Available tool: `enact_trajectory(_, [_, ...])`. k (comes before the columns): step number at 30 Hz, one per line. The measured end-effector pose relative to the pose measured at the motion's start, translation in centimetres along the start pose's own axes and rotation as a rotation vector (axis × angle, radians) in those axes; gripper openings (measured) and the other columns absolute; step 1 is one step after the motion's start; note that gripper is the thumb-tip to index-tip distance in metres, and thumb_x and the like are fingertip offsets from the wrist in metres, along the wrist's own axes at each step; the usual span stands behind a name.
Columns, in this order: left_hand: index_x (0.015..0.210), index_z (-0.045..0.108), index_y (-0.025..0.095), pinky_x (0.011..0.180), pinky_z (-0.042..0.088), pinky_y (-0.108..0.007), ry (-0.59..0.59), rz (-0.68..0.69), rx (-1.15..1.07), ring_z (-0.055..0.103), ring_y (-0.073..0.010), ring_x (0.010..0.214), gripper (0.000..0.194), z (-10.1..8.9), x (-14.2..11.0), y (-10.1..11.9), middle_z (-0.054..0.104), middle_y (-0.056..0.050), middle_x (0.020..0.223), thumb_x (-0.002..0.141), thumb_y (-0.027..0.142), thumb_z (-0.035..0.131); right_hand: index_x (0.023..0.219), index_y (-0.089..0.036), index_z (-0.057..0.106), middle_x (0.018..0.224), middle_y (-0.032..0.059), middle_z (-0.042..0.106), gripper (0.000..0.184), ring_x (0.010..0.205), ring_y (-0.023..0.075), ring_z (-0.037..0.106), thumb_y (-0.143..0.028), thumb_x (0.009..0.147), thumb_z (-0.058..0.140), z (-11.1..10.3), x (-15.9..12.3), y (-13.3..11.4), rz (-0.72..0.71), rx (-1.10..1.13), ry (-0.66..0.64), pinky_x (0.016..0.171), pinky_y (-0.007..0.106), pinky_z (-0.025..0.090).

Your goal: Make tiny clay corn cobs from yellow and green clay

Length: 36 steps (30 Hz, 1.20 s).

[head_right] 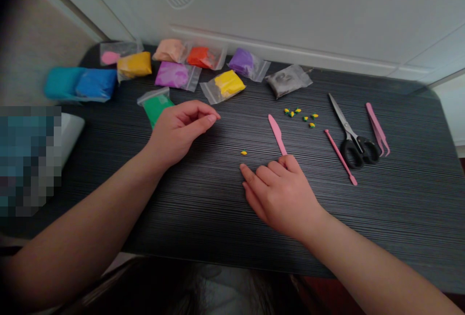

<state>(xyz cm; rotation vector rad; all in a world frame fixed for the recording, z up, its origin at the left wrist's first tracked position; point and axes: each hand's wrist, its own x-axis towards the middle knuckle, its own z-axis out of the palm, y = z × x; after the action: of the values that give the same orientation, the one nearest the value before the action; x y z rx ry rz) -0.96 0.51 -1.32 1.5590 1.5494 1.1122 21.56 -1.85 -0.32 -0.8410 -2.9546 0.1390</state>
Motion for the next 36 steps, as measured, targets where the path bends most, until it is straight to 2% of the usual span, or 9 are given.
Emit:
enact_trajectory(7, [0.078,0.062,0.016,0.053,0.033,-0.023,-0.002,0.002,0.005,0.043,-0.0097,0.056,0.014,-0.02,0.00,0.13,0.053,0.002,0.061,0.077,0.028,0.053,0.117,-0.017,0.053,0.068,0.0012,0.056,0.035,0.068,0.0155,0.044,-0.028,0.085,0.044,0.09,-0.20,-0.49,-0.090,0.075,-0.013,0.075,0.037,0.029])
enact_trajectory(23, [0.079,0.062,0.016,0.052,0.033,-0.023,-0.006,-0.004,-0.011,0.043,-0.0096,0.056,0.016,-0.03,0.01,0.16,0.052,0.002,0.061,0.078,0.028,0.052,0.118,-0.019,0.051,0.069,0.0001,0.054,0.035,0.069,0.0156,0.043,-0.027,0.085,0.044,0.05,-0.36,-0.36,-0.139,0.094,-0.022,0.074,0.037,0.031])
enact_trajectory(36, [0.078,0.062,0.014,0.050,0.032,-0.022,-0.001,0.018,-0.014,0.042,-0.0083,0.054,0.015,0.00,0.03,0.05,0.051,0.002,0.060,0.078,0.026,0.053,0.118,-0.017,0.051,0.068,-0.0009,0.054,0.035,0.068,0.0151,0.044,-0.028,0.085,0.043,0.07,-0.32,-0.08,-0.057,0.028,0.009,0.075,0.037,0.030])
